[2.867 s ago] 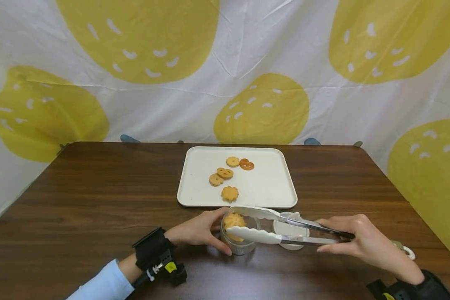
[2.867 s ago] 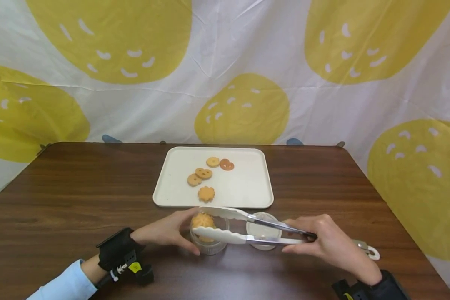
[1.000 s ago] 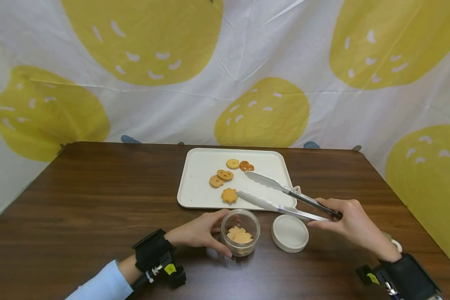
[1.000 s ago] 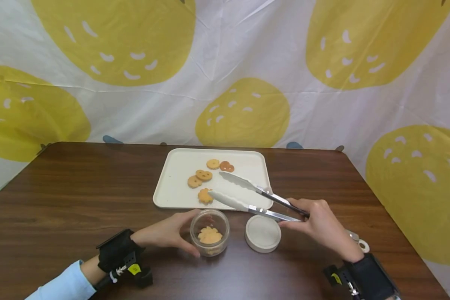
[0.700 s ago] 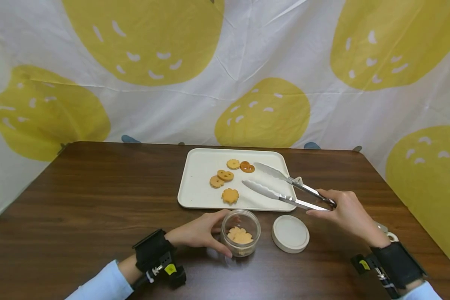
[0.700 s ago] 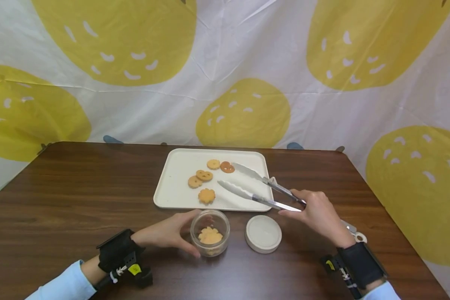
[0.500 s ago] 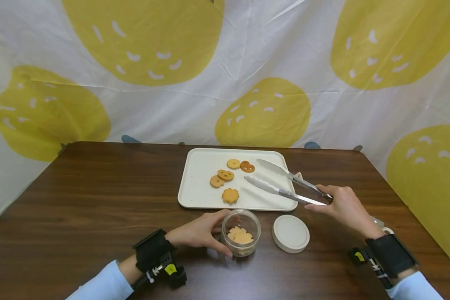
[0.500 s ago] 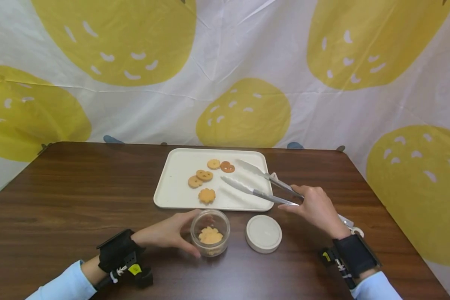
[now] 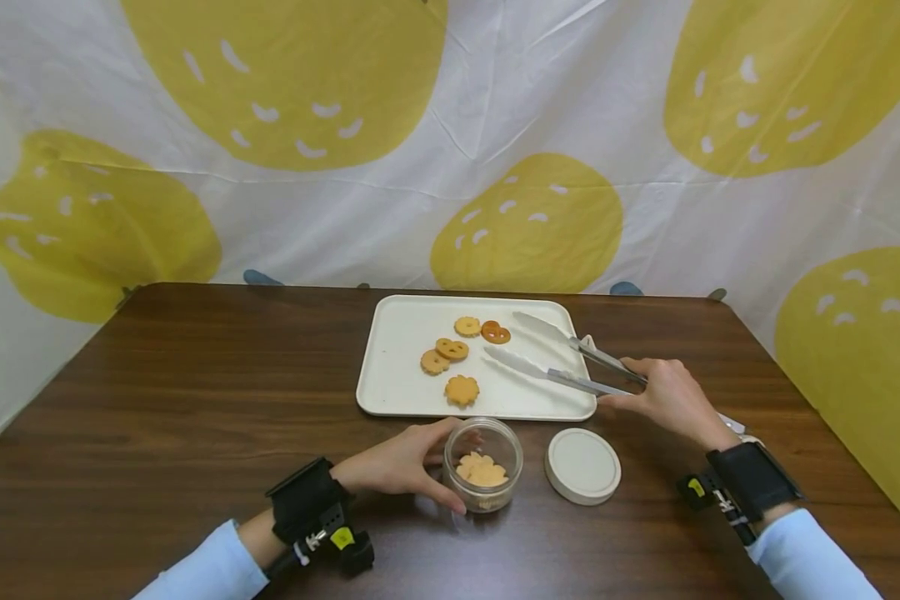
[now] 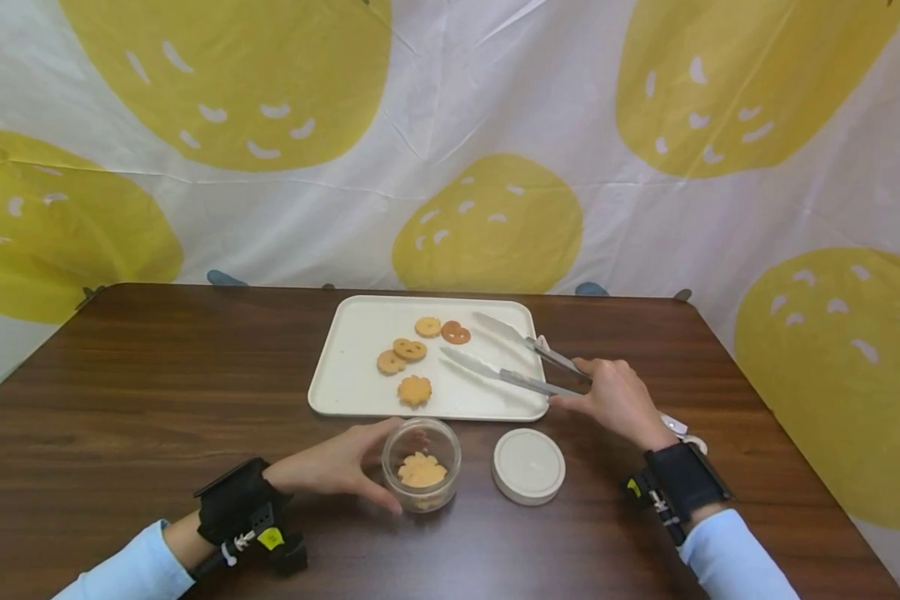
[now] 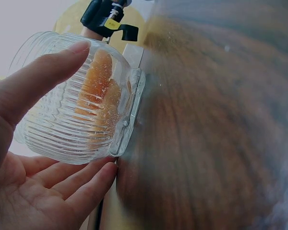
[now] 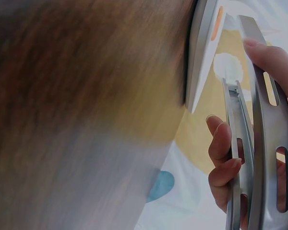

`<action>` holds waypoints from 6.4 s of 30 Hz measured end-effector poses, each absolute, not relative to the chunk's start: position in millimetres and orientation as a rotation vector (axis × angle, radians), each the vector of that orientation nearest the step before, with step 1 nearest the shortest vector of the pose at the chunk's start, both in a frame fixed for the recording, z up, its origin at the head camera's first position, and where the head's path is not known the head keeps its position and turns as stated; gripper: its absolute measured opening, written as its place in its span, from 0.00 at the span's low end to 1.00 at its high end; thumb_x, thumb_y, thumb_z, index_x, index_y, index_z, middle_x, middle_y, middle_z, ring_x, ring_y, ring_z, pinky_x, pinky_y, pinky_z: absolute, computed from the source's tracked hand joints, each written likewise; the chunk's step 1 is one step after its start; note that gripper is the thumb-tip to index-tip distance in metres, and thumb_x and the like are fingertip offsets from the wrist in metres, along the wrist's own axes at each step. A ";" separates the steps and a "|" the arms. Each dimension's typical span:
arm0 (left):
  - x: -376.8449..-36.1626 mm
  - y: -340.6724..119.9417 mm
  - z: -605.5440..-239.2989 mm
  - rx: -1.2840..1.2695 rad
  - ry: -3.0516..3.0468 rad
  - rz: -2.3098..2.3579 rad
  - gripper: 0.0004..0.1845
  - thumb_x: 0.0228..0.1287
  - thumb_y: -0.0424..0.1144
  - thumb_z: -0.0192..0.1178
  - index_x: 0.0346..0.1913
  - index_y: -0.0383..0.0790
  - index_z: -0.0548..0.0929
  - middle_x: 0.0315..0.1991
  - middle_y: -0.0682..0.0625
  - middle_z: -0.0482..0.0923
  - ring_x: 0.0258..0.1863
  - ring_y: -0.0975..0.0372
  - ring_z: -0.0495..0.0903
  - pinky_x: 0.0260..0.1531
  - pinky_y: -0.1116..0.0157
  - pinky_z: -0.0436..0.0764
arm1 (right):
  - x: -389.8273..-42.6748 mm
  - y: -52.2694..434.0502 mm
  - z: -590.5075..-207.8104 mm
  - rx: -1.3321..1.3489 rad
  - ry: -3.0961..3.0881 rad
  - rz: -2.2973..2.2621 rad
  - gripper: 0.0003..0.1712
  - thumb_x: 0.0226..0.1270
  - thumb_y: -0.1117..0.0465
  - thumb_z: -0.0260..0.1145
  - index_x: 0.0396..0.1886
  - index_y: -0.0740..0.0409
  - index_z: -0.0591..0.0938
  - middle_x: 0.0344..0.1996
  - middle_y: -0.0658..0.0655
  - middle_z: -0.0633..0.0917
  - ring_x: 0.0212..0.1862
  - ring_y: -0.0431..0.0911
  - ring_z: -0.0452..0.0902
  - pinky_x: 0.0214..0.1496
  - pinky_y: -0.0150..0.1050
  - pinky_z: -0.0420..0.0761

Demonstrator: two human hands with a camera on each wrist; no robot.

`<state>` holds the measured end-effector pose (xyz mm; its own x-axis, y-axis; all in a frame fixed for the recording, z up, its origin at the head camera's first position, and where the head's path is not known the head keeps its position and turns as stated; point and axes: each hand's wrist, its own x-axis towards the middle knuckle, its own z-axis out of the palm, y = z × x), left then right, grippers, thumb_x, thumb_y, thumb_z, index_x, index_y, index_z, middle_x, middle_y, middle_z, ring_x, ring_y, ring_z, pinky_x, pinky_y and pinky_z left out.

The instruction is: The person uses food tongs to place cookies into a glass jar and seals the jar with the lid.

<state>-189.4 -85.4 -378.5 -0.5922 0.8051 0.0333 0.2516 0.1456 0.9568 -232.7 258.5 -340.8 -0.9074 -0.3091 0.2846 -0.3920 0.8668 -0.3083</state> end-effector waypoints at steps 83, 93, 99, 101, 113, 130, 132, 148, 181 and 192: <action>-189.4 -86.2 -377.9 0.990 1.964 1.427 0.42 0.43 0.30 0.69 0.62 0.34 0.59 0.60 0.40 0.63 0.61 0.57 0.63 0.54 0.72 0.67 | -234.8 256.2 -344.8 0.608 -2.828 0.617 0.30 0.46 0.52 0.71 0.41 0.73 0.80 0.34 0.70 0.81 0.22 0.43 0.70 0.16 0.30 0.64; -189.6 -85.2 -379.4 1.023 1.944 1.445 0.41 0.42 0.29 0.69 0.61 0.33 0.59 0.60 0.38 0.64 0.61 0.55 0.63 0.55 0.72 0.67 | -220.2 260.9 -341.6 0.650 -2.796 0.599 0.29 0.45 0.51 0.72 0.40 0.71 0.81 0.32 0.66 0.83 0.25 0.41 0.72 0.22 0.30 0.70; -189.2 -84.8 -379.5 1.019 1.938 1.463 0.41 0.42 0.28 0.69 0.61 0.32 0.59 0.59 0.38 0.64 0.61 0.54 0.63 0.54 0.72 0.67 | -211.8 262.6 -336.6 0.711 -2.754 0.603 0.25 0.45 0.51 0.71 0.37 0.67 0.83 0.27 0.58 0.85 0.22 0.38 0.69 0.21 0.29 0.68; -189.1 -84.7 -379.3 1.017 1.939 1.463 0.41 0.42 0.28 0.69 0.61 0.32 0.59 0.59 0.38 0.64 0.61 0.54 0.63 0.54 0.72 0.67 | -209.0 263.5 -335.3 0.732 -2.735 0.601 0.22 0.45 0.52 0.72 0.36 0.65 0.84 0.24 0.53 0.84 0.21 0.36 0.68 0.21 0.28 0.68; -189.6 -85.2 -378.1 1.028 1.953 1.438 0.41 0.43 0.30 0.69 0.61 0.32 0.59 0.60 0.38 0.63 0.61 0.54 0.63 0.55 0.71 0.67 | -182.4 268.9 -320.9 0.795 -2.626 0.666 0.20 0.41 0.57 0.74 0.36 0.62 0.84 0.25 0.51 0.84 0.21 0.32 0.66 0.21 0.23 0.66; -188.7 -84.4 -378.0 1.004 1.986 1.412 0.42 0.43 0.31 0.70 0.61 0.33 0.59 0.59 0.41 0.64 0.60 0.57 0.64 0.55 0.72 0.67 | -146.9 281.4 -307.6 0.907 -2.591 0.759 0.21 0.38 0.64 0.75 0.38 0.62 0.83 0.30 0.55 0.85 0.27 0.30 0.73 0.25 0.21 0.70; -188.9 -84.4 -378.1 1.006 1.971 1.422 0.42 0.43 0.31 0.69 0.62 0.33 0.58 0.59 0.41 0.64 0.60 0.56 0.63 0.55 0.72 0.67 | -144.9 282.8 -308.2 0.924 -2.584 0.749 0.21 0.38 0.64 0.75 0.38 0.61 0.83 0.31 0.55 0.85 0.30 0.30 0.75 0.27 0.20 0.71; -188.8 -84.9 -376.3 0.960 2.051 1.365 0.42 0.42 0.34 0.71 0.61 0.37 0.60 0.59 0.46 0.64 0.59 0.58 0.64 0.54 0.71 0.68 | -137.2 280.4 -315.5 1.162 -2.500 0.869 0.25 0.36 0.66 0.75 0.42 0.59 0.82 0.34 0.51 0.84 0.36 0.37 0.80 0.35 0.20 0.74; -189.7 -85.8 -379.7 1.073 2.024 1.384 0.40 0.44 0.33 0.69 0.60 0.31 0.59 0.58 0.39 0.66 0.58 0.54 0.66 0.56 0.70 0.66 | -138.6 273.0 -325.5 1.157 -2.492 0.891 0.26 0.33 0.63 0.77 0.39 0.60 0.82 0.31 0.54 0.85 0.31 0.34 0.78 0.26 0.21 0.72; -190.0 -86.1 -380.7 1.052 1.975 1.419 0.40 0.45 0.31 0.68 0.62 0.30 0.58 0.58 0.36 0.65 0.59 0.52 0.64 0.56 0.70 0.66 | -138.5 272.0 -326.0 1.140 -2.505 0.892 0.26 0.33 0.62 0.77 0.39 0.59 0.83 0.31 0.53 0.85 0.30 0.34 0.77 0.25 0.21 0.71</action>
<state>-190.0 -86.1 -380.7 -0.5849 0.8097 0.0482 0.3042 0.1639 0.9384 -138.5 272.0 -326.0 -0.6636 -0.5960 0.4521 -0.7476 0.5073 -0.4286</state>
